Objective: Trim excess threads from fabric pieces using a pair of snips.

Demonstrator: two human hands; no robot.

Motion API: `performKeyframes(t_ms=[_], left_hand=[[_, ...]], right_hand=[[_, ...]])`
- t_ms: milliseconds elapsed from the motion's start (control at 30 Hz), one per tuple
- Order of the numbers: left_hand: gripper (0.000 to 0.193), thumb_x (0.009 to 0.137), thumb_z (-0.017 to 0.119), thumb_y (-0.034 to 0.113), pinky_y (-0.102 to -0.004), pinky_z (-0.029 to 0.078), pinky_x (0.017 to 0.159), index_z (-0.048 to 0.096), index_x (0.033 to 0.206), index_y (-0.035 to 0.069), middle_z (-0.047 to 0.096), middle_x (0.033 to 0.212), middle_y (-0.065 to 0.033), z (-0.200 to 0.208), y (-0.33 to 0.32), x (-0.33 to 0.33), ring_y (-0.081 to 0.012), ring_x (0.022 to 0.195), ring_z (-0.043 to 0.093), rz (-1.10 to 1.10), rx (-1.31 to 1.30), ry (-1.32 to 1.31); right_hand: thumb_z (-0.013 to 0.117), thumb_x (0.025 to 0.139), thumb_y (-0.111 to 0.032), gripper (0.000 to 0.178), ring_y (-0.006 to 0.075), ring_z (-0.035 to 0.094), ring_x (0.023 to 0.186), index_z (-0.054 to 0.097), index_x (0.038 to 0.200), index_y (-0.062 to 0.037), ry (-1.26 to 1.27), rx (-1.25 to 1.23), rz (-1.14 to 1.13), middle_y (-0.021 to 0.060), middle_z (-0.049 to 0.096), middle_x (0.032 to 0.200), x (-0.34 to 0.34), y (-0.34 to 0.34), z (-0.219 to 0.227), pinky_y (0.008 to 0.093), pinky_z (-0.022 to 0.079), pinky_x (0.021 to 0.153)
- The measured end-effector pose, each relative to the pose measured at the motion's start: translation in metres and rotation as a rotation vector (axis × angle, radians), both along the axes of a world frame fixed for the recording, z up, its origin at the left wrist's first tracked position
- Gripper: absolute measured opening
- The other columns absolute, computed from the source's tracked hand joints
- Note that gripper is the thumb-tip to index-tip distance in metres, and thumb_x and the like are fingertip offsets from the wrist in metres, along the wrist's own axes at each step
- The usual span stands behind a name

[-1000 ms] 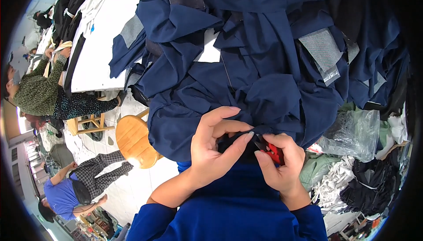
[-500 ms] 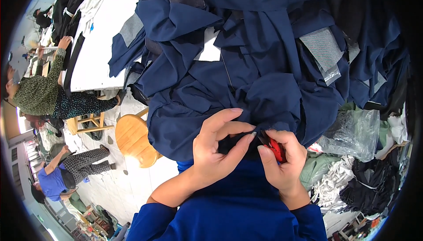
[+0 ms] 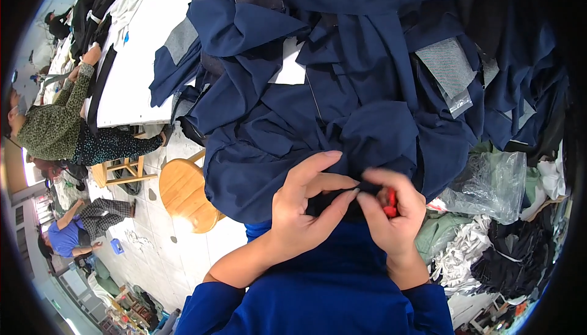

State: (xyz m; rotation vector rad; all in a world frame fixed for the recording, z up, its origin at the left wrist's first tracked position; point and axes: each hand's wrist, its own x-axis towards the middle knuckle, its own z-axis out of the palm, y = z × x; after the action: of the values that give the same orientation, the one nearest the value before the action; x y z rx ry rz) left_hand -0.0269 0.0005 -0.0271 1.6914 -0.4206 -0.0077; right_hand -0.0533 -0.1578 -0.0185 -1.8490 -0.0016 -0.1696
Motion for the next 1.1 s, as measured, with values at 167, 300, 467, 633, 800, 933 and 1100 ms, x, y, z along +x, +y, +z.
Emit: performKeyframes(t_ms=[167,300,467,633,800,933,1100], left_hand=[[0.064,0.074,0.064,-0.013,-0.019,0.043,0.064,0.031,0.128,-0.002,0.066,0.087,-0.0144,0.0,0.002,-0.001,-0.0135,0.07,0.059,-0.023,0.0,-0.025],[0.057,0.075,0.065,-0.01,-0.0211,0.045,0.066,0.037,0.124,-0.001,0.066,0.088,-0.0145,0.001,0.01,-0.005,-0.0149,0.069,0.06,0.024,-0.052,0.126],[0.04,0.076,0.072,0.034,-0.0274,0.035,0.067,0.069,0.103,0.005,0.067,0.094,-0.013,0.039,0.049,0.017,-0.019,0.076,0.06,-0.775,0.139,0.332],[0.042,0.092,0.047,0.048,-0.033,0.034,0.059,0.068,0.097,0.012,0.064,0.098,-0.0203,0.068,0.044,0.007,-0.0234,0.074,0.057,-0.778,-0.404,-0.134],[0.046,0.09,0.043,0.055,-0.0341,0.029,0.067,0.065,0.116,0.024,0.055,0.095,-0.0072,0.084,0.032,-0.007,-0.0204,0.079,0.048,-1.038,-0.61,0.064],[0.047,0.09,0.043,0.055,-0.0349,0.028,0.066,0.067,0.114,0.023,0.055,0.093,-0.0073,0.084,0.024,0.006,-0.0203,0.079,0.047,-0.968,-0.671,-0.042],[0.049,0.089,0.042,0.056,-0.0353,0.029,0.066,0.068,0.112,0.021,0.055,0.093,-0.008,0.085,0.028,0.0,-0.0207,0.08,0.048,-0.883,-0.751,0.065]], right_hand=[[0.057,0.09,-0.008,0.007,0.0019,0.039,0.05,0.057,0.089,-0.001,0.044,0.623,-0.579,-0.0024,0.052,0.065,0.006,-0.024,-0.022,0.0174,0.029,0.049],[0.05,0.096,-0.018,0.017,0.0028,0.023,0.044,0.052,0.092,-0.0008,-0.051,0.914,-0.553,-0.0061,0.031,0.056,0.016,-0.054,-0.015,0.0212,0.02,0.045],[0.04,0.099,-0.026,0.025,0.0049,0.025,0.046,0.049,0.089,-0.0057,-0.075,0.966,-0.516,-0.0036,0.031,0.058,0.01,-0.072,-0.019,0.0221,0.022,0.048],[0.039,0.1,-0.027,0.028,0.0104,0.035,0.061,0.04,0.078,-0.0079,-0.006,0.557,-0.596,0.0029,0.042,0.071,0.01,-0.066,-0.031,0.0246,0.03,0.058],[0.058,0.086,-0.005,0.023,0.0074,0.043,0.074,0.052,0.106,0.002,0.04,-0.042,-0.383,0.0036,0.051,0.091,0.015,-0.04,-0.043,0.0196,0.036,0.071],[0.066,0.074,-0.002,0.018,0.0262,0.055,0.064,0.048,0.071,0.0018,0.192,-0.285,-0.123,0.0138,0.054,0.078,0.011,-0.022,-0.053,0.0297,0.044,0.06],[0.061,0.078,0.004,0.02,0.0113,0.048,0.067,0.044,0.07,-0.002,0.127,-0.03,-0.261,0.0066,0.055,0.078,-0.005,-0.032,-0.056,0.0235,0.04,0.065]])
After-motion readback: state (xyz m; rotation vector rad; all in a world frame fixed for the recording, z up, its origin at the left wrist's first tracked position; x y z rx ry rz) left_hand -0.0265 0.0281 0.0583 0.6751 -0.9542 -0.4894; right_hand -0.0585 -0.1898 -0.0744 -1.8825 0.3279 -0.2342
